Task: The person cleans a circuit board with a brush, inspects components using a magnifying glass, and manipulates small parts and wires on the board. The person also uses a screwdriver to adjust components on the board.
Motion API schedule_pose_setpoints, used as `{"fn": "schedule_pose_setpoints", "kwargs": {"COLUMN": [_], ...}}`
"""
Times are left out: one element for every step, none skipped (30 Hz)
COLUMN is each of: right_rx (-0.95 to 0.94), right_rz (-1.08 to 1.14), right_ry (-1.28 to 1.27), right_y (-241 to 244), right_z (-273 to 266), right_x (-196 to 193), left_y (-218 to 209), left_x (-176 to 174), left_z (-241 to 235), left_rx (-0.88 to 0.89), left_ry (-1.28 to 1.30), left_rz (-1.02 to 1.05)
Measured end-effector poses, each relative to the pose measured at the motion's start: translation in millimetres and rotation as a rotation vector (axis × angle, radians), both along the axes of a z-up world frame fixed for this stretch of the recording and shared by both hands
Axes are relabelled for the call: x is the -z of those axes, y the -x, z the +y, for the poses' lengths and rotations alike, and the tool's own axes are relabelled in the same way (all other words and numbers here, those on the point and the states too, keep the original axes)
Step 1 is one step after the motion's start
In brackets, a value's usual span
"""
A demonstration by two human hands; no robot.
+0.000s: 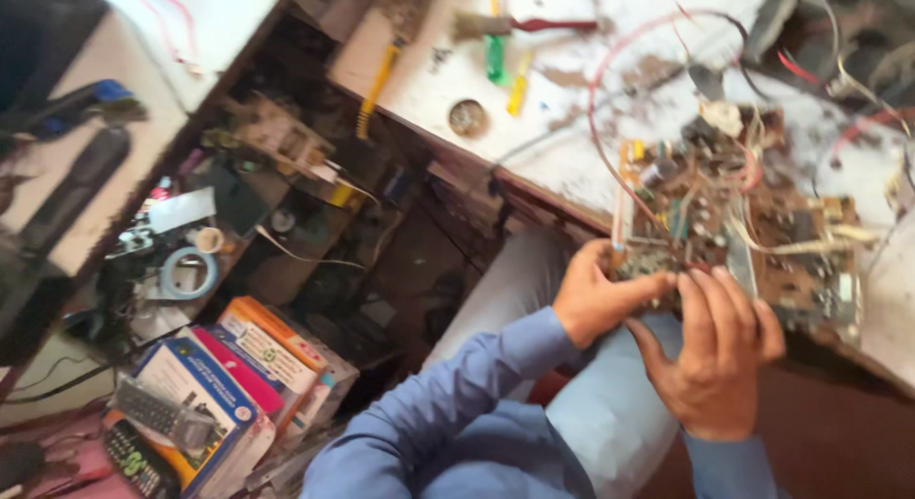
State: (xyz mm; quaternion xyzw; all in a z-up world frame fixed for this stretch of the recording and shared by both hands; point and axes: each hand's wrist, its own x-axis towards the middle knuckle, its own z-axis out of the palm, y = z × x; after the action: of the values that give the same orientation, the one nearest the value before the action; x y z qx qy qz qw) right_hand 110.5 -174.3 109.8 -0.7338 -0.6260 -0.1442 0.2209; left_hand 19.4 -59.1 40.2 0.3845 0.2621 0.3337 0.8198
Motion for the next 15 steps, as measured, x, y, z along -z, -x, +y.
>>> {"fn": "schedule_pose_setpoints", "kwargs": {"right_rx": [-0.002,-0.004,0.026,0.056,0.06,0.061,0.112,0.15,0.203,0.241,0.277,0.301,0.318,0.333,0.345], "right_rz": [0.008,0.015,-0.023,-0.06,0.004,0.071,0.146,0.207,0.253,0.258,0.261,0.261,0.262,0.261,0.263], "right_ry": [-0.01,-0.021,-0.064,-0.109,-0.196,-0.284,-0.314,-0.335,-0.331,-0.299,-0.268,-0.233,-0.207,-0.189,-0.165], "right_y": [-2.8,-8.1,-16.9,-28.8,-41.3,-54.9,-69.1,-80.7,-91.6,-102.9,-113.1,-121.7,-128.9,-134.6,-139.3], "right_z": [-4.8,-9.5,-15.3,-22.3,-30.7,-38.0,-47.5,-55.7,-64.3,-66.9,-69.8,-70.7,-70.7,-70.4,-69.9], "right_x": [4.6,10.2,15.5,21.1,27.9,36.7,46.2,58.4,70.0,82.7,94.0,104.6,113.2,120.2,125.7], "left_y": [-0.5,-0.3,2.3,6.3,13.8,21.7,30.5,43.3,55.1,67.2,78.9,85.0,88.4,90.1,89.5], "left_x": [1.8,1.9,0.1,-3.6,-8.6,-14.1,-19.6,-24.4,-28.6,-31.4,-32.8,-33.3,-32.9,-31.5,-29.3], "left_z": [0.1,1.1,3.1,5.3,5.9,9.1,11.6,13.3,17.3,25.5,33.8,41.1,48.3,55.6,61.5], "left_rx": [0.013,0.027,0.041,0.053,0.067,0.081,0.107,0.131,0.154,0.103,0.047,-0.012,-0.012,-0.012,-0.008], "left_ry": [0.015,0.031,0.048,0.019,-0.007,-0.034,-0.135,-0.236,-0.336,-0.671,-1.003,-1.334,-1.557,-1.779,-1.998], "left_rz": [0.025,0.051,0.075,0.095,0.117,0.14,0.199,0.26,0.319,0.332,0.341,0.346,0.391,0.438,0.491]}}
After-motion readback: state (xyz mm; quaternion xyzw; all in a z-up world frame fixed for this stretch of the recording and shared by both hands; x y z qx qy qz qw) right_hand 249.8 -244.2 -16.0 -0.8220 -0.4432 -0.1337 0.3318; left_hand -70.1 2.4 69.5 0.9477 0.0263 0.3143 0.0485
